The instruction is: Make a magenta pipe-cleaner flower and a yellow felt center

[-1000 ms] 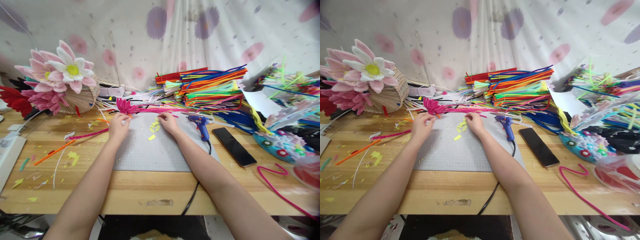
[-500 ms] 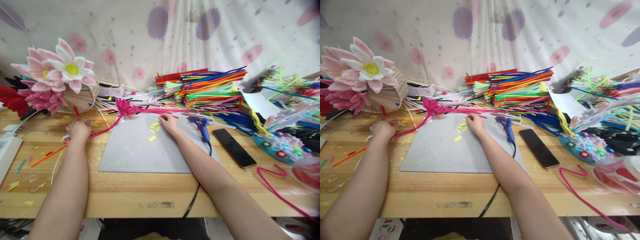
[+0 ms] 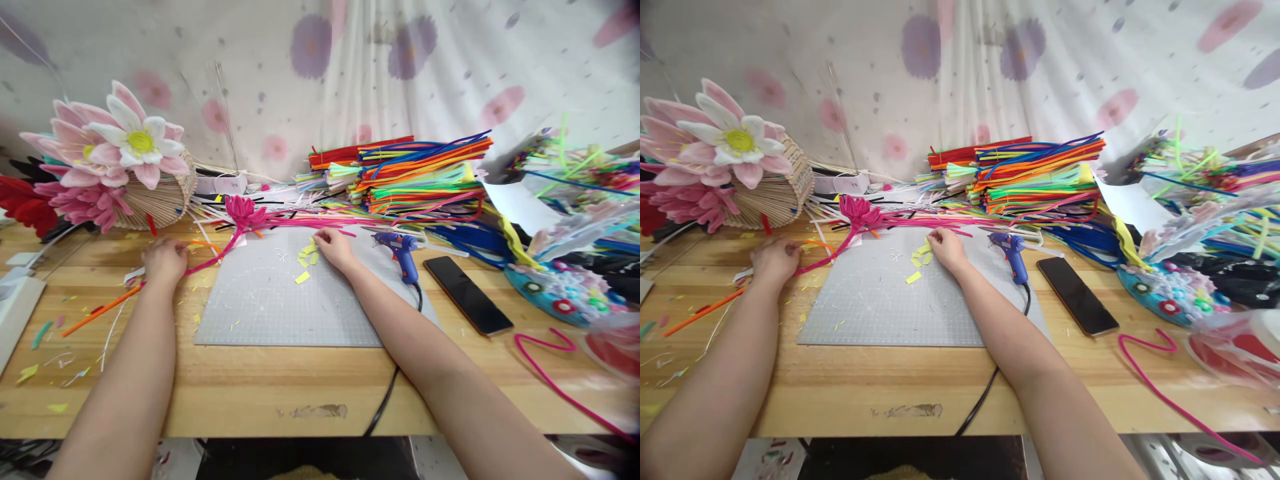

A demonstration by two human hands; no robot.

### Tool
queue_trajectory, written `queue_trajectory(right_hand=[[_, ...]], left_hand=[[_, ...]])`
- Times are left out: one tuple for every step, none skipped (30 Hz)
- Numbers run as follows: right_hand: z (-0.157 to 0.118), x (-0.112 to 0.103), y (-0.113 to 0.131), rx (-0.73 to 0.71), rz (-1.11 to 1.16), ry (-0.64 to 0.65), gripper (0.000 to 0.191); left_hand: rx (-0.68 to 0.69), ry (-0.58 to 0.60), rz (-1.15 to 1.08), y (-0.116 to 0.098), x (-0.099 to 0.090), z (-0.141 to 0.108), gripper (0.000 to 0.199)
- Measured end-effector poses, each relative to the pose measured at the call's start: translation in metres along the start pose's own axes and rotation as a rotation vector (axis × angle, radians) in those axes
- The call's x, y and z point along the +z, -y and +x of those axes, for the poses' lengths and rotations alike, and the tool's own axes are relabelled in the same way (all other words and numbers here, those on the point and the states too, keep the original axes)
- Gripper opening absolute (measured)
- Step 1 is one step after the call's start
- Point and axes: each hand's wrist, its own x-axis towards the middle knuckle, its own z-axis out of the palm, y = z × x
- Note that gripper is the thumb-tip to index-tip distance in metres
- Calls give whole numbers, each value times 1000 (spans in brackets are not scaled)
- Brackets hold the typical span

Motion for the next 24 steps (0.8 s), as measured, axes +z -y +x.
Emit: queue_trajectory(right_hand=[[0,0,0,-3,0,-4,15],[1,1,-1,-4,1,-6,15],[1,1,-1,-6,4,-8,15],[1,1,-1,-6,7,-9,15],[1,1,-1,-6,8,-9,16],[1,2,-1,-7,6,-8,16],[2,2,-1,-8,3,-7,16],[2,2,-1,-8,1,-5,16],[1,2,0,-8,-1,-4,15],[1,2,0,-7,-2,-3,16],[1,2,0,-5,-3,-3,16],[1,2,0,-2,-4,-3,16],[1,1,-1,1,-5,-3,16],[1,1,-1,3,-5,-3,16],[1,1,0,5,-3,-3,16],[1,1,0,7,0,-2,16],[1,0,0,7,1,-2,16],[1,0,0,6,-1,-1,16],[1,0,1,6,-5,0,16],[1,0,1,6,-8,0,16],[0,0,1,6,-10,1,16],[0,0,1,5,-10,1,16],[0,0,1,5,-8,0,16],[0,0,1,6,-4,-1,16]], left_hand=[[-25,-50,-30,1,-2,0,25],[-59,-114,-69,2,-5,-1,25],[-97,-192,-115,1,-9,-1,25],[-125,-281,-163,0,-13,-2,25],[-129,-368,-209,-5,-17,-3,25],[-103,-448,-250,-12,-20,-6,24],[-42,-515,-284,-23,-22,-11,23],[58,-540,-310,-37,-23,-17,21],[184,-525,-334,-53,-23,-26,19],[316,-491,-363,-72,-21,-35,16],[446,-439,-394,-91,-18,-46,14],[601,-346,-410,-110,-15,-56,14],[723,-259,-417,-126,-11,-65,15],[827,-192,-415,-139,-8,-73,17],[913,-134,-401,-148,-5,-79,19],[942,-100,-391,-153,-2,-82,21],[949,-83,-383,-155,0,-84,22],[935,-79,-378,-154,2,-85,22],[908,-85,-379,-151,3,-85,22],[879,-94,-382,-147,4,-84,22],[854,-104,-387,-143,5,-82,21],[831,-109,-392,-140,5,-81,20],[811,-109,-396,-138,5,-79,19],[791,-107,-397,-136,3,-77,19]])
